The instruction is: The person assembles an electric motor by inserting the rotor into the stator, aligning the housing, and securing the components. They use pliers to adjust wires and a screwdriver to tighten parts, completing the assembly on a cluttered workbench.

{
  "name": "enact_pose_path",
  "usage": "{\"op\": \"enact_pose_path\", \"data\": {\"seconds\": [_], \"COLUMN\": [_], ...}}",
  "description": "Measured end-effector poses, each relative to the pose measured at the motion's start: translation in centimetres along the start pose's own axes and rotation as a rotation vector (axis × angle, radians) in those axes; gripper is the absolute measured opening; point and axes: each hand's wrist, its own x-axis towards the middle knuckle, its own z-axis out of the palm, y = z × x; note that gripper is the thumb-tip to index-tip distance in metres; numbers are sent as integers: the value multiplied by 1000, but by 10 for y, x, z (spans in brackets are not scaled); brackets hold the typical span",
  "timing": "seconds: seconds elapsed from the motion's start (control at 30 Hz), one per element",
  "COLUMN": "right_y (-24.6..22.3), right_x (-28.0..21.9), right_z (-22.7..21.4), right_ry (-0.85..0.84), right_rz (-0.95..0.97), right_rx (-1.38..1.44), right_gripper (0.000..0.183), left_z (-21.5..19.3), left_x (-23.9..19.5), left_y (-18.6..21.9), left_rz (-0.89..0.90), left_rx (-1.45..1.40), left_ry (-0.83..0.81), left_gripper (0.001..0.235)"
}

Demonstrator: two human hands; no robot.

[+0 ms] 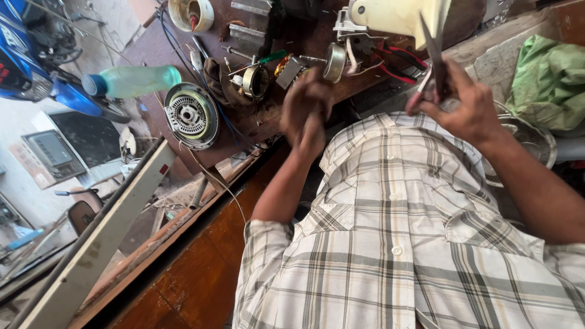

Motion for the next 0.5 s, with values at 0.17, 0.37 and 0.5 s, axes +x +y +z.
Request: {"op": "enact_pose_path", "data": {"seconds": [0.17, 0.37, 0.5], "right_y": [-39, -115, -159], "right_x": [-18, 32, 58], "right_z": [-14, -5, 34], "right_ry": [-2, -253, -85], "right_rz": [54, -202, -378], "right_rx": [260, 416, 302], "right_gripper": [63, 50, 19], "left_z": [-41, -24, -23], "left_x": [-27, -31, -45], "left_y": [50, 13, -15], "left_rz": [228, -183, -333], "left_rx": [28, 178, -372], "left_ry": [88, -292, 139], "left_gripper": [39, 82, 46]}}
